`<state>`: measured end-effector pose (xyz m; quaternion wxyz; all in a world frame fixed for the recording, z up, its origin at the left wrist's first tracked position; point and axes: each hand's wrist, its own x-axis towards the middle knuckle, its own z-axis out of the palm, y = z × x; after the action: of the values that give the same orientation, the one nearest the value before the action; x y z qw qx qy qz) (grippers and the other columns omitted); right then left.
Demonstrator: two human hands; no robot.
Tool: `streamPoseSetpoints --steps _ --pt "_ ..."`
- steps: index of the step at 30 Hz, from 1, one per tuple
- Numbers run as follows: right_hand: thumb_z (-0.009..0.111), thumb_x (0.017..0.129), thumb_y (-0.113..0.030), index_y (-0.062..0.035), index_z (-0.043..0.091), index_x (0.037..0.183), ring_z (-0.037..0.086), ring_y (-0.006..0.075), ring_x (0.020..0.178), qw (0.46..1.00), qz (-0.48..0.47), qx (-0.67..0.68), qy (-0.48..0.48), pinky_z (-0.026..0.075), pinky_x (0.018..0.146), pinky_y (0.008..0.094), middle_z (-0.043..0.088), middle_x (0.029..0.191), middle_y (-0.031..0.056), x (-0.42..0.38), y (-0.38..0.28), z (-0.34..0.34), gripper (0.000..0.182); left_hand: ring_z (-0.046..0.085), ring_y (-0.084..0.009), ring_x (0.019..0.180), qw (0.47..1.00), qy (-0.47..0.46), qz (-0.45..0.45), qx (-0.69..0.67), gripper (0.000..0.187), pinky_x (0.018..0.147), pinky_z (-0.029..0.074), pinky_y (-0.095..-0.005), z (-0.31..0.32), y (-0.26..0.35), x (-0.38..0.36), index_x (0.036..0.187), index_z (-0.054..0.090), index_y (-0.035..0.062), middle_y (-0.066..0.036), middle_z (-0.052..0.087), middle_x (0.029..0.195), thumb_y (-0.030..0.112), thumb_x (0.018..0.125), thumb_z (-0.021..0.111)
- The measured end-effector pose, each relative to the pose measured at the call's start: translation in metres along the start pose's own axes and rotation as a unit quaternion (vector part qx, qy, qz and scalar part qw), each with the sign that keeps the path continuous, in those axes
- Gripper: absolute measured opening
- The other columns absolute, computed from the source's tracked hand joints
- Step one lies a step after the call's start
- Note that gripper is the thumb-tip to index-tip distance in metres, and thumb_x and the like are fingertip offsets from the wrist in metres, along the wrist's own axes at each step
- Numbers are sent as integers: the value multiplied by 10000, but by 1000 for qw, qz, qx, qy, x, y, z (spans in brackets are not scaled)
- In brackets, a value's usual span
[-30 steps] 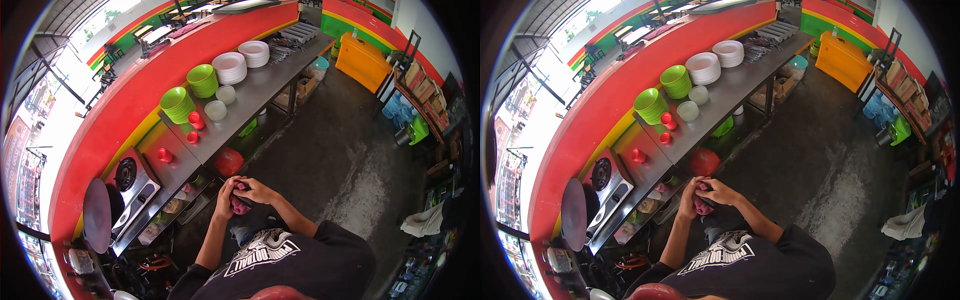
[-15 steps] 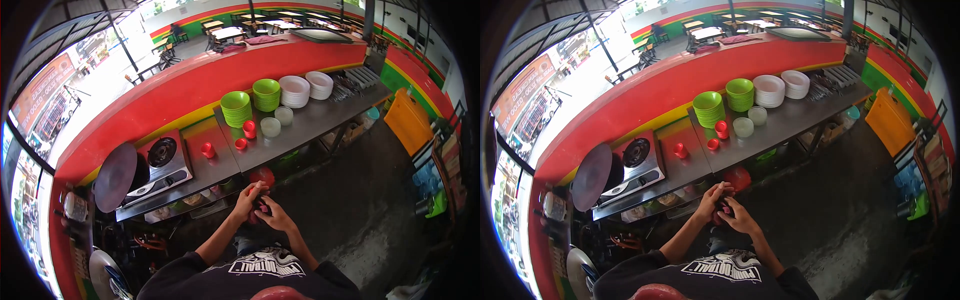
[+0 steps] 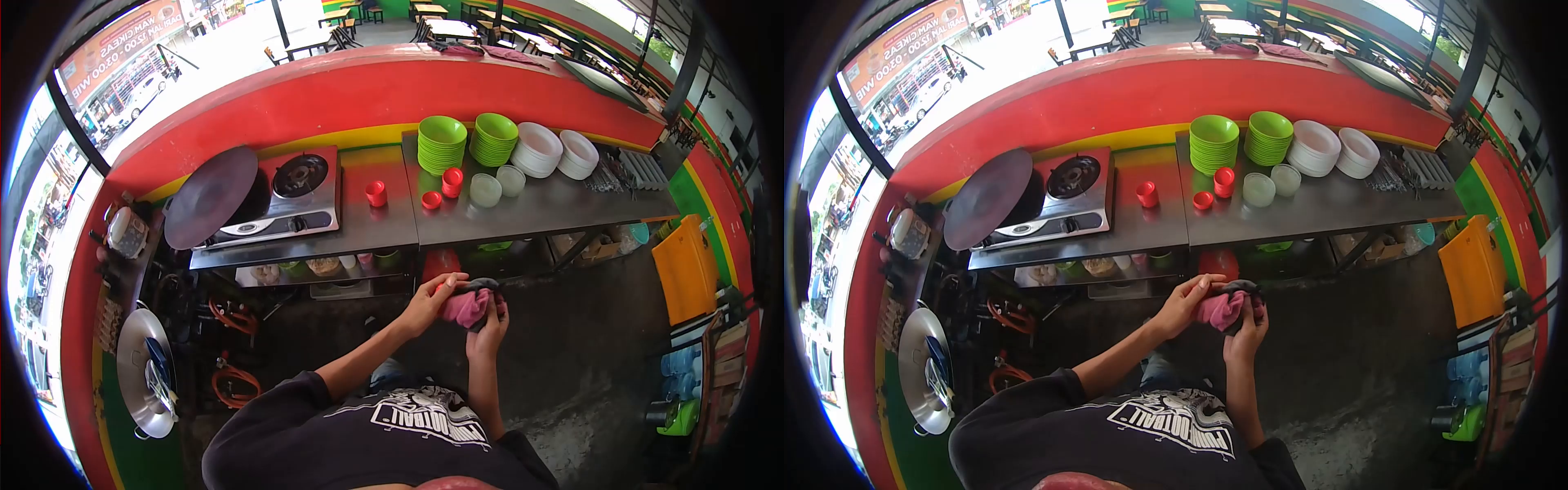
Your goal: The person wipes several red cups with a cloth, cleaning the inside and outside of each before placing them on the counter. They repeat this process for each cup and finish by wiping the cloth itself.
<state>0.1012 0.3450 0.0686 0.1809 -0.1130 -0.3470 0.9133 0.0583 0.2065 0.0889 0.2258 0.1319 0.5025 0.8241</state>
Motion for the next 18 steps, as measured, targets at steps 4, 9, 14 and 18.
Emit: streamPoseSetpoints --steps 4,9,14,18 --pt "589 972 -143 3 540 1263 591 145 1061 980 -41 -192 -43 463 924 278 615 1169 79 -20 2 -1 329 549 -158 1187 1000 29 -3 5 475 1019 438 -296 10 -10 -8 1403 460 24 -98 593 1271 345 1054 432" --pt "622 901 -103 0 497 1295 559 125 1053 926 -77 -302 -214 441 919 277 602 1130 69 -43 -3 8 425 570 -190 1183 998 61 15 -1 507 1019 456 -325 14 -10 -9 1420 444 31 -125 586 1308 367 1041 460" --pt "700 836 -83 9 537 1201 616 161 969 894 -99 -371 -231 495 847 306 627 1066 86 -40 -17 6 410 578 -205 1180 999 31 -3 32 532 1017 463 -333 21 -2 -7 1410 451 12 -148 582 1312 384 1031 479" --pt "719 808 -83 9 578 1117 627 128 896 907 -76 -344 -231 507 790 275 644 990 56 -38 -25 6 352 577 -194 1176 995 -10 -22 93 525 1018 455 -319 22 6 -8 1386 478 -2 -146 598 1285 385 1031 480"
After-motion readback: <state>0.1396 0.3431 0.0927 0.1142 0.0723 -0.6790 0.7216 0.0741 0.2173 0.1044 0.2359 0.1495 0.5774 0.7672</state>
